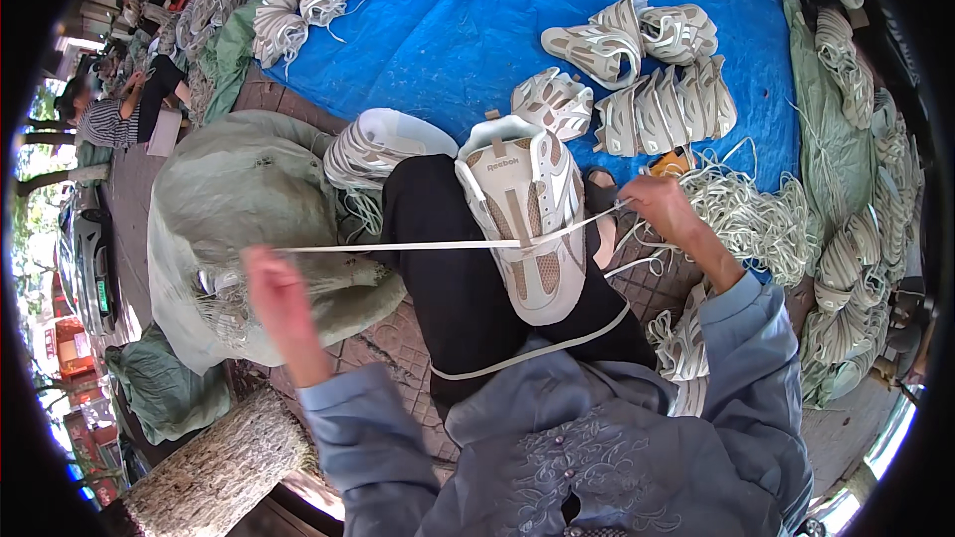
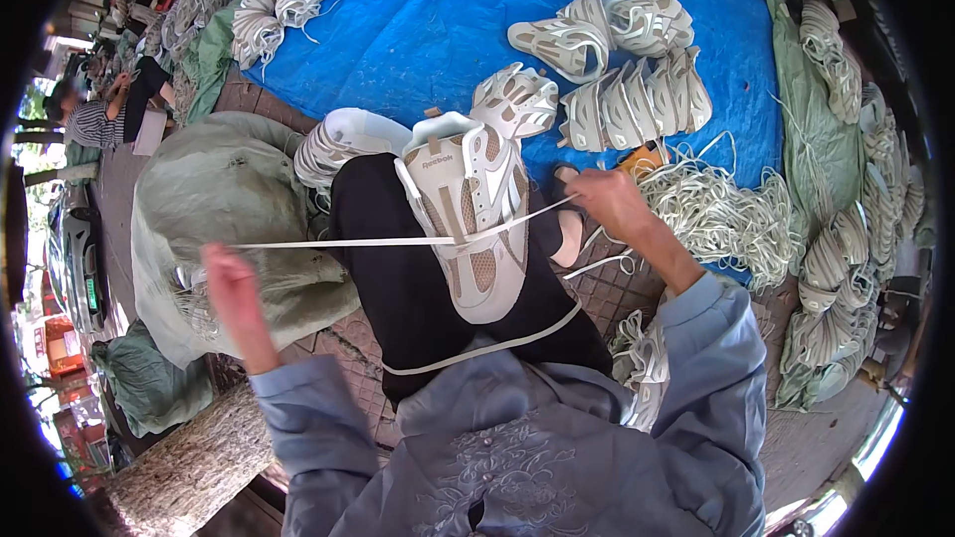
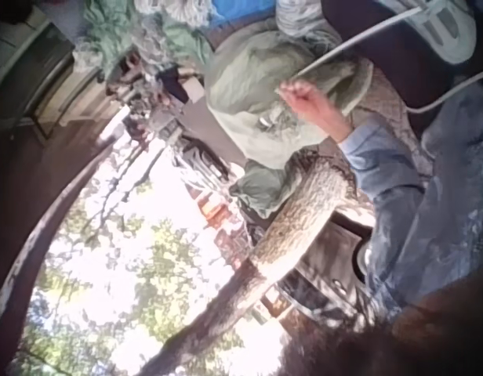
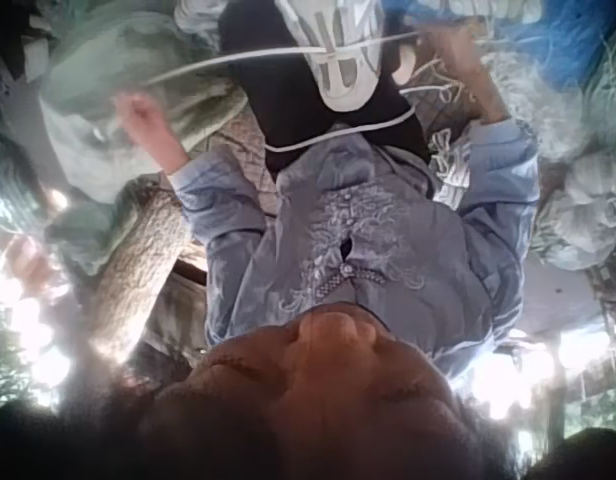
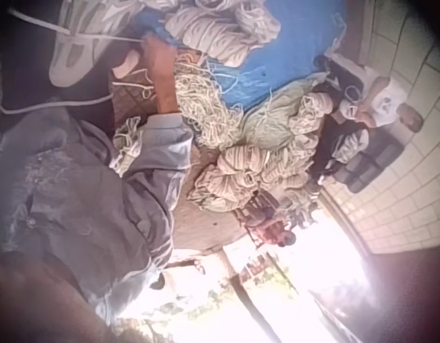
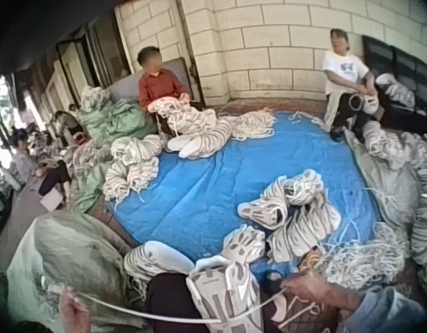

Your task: The person sits on the ground and laces a white sneaker resting on their leg. They thread a long white lace through the eyelets, pulling it tight and adjusting the loops to secure the shoe.

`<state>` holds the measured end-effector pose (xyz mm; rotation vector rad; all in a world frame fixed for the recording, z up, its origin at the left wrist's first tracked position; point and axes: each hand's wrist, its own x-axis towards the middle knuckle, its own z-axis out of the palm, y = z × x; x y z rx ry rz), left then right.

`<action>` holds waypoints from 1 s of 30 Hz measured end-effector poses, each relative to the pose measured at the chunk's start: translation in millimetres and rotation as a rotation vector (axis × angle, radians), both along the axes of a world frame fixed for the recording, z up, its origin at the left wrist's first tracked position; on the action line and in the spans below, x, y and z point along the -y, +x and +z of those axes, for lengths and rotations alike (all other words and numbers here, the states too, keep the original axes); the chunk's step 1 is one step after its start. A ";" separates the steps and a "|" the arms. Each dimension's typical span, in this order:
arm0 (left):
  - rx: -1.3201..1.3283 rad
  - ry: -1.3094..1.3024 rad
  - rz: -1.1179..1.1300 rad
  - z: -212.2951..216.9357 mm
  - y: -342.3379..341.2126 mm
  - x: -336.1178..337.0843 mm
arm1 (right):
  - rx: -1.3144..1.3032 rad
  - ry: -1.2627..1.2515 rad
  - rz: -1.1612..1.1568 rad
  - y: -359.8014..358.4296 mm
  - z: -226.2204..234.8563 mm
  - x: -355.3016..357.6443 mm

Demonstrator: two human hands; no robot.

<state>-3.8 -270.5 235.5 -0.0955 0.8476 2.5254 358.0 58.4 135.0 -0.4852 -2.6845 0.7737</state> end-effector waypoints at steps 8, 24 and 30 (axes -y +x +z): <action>-0.528 -0.483 0.473 113.4 -223.3 341.7 | 0.367 0.723 -0.153 63.6 5.6 -77.9; -0.705 -0.695 0.382 130.6 -216.9 443.4 | -0.833 -1.191 -0.764 226.2 55.1 -197.4; -0.567 -0.807 0.642 121.2 -190.2 393.3 | -1.106 -0.876 -0.831 249.8 154.0 -247.4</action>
